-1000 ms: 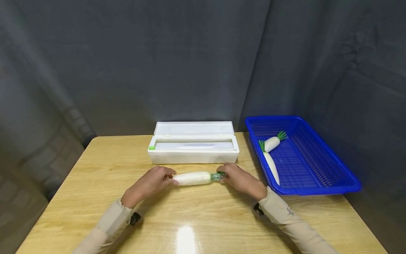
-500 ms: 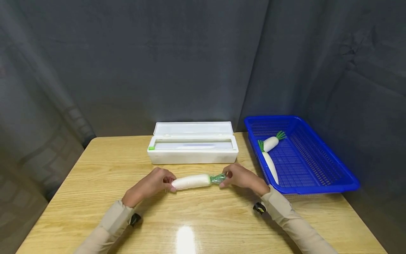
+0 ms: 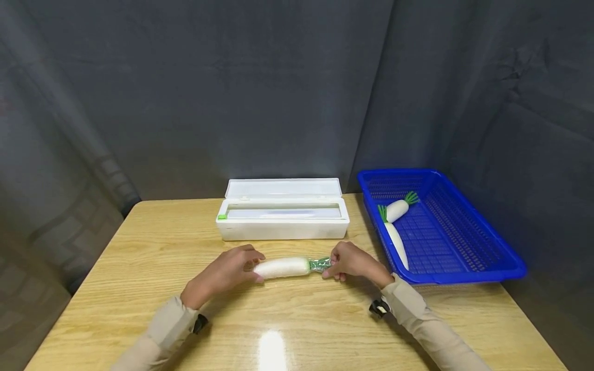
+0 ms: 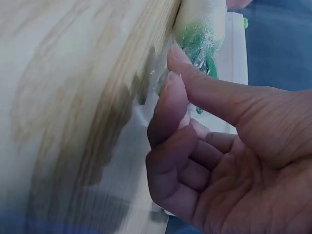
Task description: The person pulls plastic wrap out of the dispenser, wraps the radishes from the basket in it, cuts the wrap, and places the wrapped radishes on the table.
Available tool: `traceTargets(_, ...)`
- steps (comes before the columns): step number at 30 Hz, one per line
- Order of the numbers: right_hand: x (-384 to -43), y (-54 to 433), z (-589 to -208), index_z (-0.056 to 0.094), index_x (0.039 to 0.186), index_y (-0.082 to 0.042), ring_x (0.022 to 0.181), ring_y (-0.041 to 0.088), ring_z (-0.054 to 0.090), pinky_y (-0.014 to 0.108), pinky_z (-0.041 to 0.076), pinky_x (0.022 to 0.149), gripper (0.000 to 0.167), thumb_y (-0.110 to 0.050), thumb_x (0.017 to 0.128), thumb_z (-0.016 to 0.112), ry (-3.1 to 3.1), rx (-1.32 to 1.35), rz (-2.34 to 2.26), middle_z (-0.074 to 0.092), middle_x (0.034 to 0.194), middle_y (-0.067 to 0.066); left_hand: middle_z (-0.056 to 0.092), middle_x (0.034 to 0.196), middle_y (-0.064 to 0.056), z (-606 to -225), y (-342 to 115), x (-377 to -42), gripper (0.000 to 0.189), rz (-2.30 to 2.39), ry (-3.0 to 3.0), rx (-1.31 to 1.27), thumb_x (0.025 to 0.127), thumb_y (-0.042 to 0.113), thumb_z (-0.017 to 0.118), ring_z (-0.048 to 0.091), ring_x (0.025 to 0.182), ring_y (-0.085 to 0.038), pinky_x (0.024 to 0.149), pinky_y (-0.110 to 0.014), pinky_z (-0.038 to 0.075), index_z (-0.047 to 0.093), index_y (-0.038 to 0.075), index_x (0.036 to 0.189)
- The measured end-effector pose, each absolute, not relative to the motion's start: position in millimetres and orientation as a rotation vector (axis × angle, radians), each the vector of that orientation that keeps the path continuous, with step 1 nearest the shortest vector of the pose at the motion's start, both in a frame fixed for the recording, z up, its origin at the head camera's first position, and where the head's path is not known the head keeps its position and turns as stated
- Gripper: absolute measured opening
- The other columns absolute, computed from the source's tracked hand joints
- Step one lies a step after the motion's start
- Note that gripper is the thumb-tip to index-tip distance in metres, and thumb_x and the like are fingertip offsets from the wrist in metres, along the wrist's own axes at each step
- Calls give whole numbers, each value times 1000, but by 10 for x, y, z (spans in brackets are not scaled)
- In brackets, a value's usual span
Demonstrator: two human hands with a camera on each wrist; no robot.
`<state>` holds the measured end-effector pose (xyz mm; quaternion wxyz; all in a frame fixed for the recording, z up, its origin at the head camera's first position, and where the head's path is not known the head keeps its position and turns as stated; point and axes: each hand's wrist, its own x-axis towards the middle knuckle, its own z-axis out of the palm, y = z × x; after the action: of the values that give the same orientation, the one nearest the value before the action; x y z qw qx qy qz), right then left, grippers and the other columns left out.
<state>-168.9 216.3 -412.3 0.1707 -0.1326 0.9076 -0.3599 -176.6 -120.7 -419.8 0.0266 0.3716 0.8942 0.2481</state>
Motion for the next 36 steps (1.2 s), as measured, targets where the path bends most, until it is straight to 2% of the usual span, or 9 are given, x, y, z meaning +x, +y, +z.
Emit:
traceTargets(3,-1668,2172,-4128,56,68,-8,50,10,55,21,40,50,36,-10,86,87,2560,-316,-1094,58,58,0,71,111,-8,-4204,-1062,-1703,44,692,2839,1246,87,24,85,69,94,-20,81,-36,58,73,2,123)
traceTargets(6,-1665,2186,-4122,58,80,-3,56,11,53,23,43,52,25,-6,89,82,2500,-293,-1227,55,66,0,71,107,-7,-4229,-954,-1681,38,619,2886,1336,87,21,85,68,89,-18,77,-35,57,74,3,118)
traceTargets(9,-1664,2212,-4114,62,95,7,62,12,53,25,48,54,10,1,94,70,2426,-321,-1384,57,74,1,70,102,-5,-4237,-911,-1666,31,577,2915,1363,87,15,86,67,86,-17,74,-33,56,74,4,114)
traceTargets(13,-1663,2229,-4132,65,104,16,67,13,53,25,50,57,14,5,99,57,2400,-341,-1518,64,81,10,71,103,-7,-4231,-905,-1653,31,575,2923,1402,88,11,84,69,87,-19,74,-34,58,74,2,116)
traceTargets(16,-1663,2220,-4185,65,102,16,67,13,52,23,47,58,14,8,99,55,2412,-322,-1551,65,82,11,72,106,-10,-4224,-896,-1655,33,580,2919,1427,88,9,84,71,90,-22,77,-36,59,74,-1,118)
traceTargets(20,-1677,2232,-4287,64,98,14,65,11,52,22,44,57,7,9,95,60,2404,-263,-1573,62,76,3,73,108,-12,-4219,-880,-1652,36,564,2925,1430,87,8,85,72,93,-25,79,-38,60,75,-3,119)
traceTargets(26,-1740,2225,-4354,62,88,5,57,10,51,20,44,52,4,8,88,65,2392,-268,-1493,55,66,-2,74,105,-10,-4207,-882,-1651,36,526,2972,1482,82,7,88,73,90,-23,78,-35,60,77,0,116)
traceTargets(32,-1752,2224,-4332,62,84,1,52,9,51,19,42,48,12,13,85,63,2388,-316,-1400,56,63,1,73,102,-8,-4220,-877,-1656,36,516,2971,1498,83,8,88,71,86,-20,75,-32,59,77,0,117)
traceTargets(36,-1717,2274,-4220,62,85,4,58,11,56,22,47,54,10,13,89,63,2387,-416,-1303,62,68,6,72,101,-7,-4235,-879,-1653,38,541,2965,1477,82,8,88,70,84,-19,74,-31,59,77,1,118)
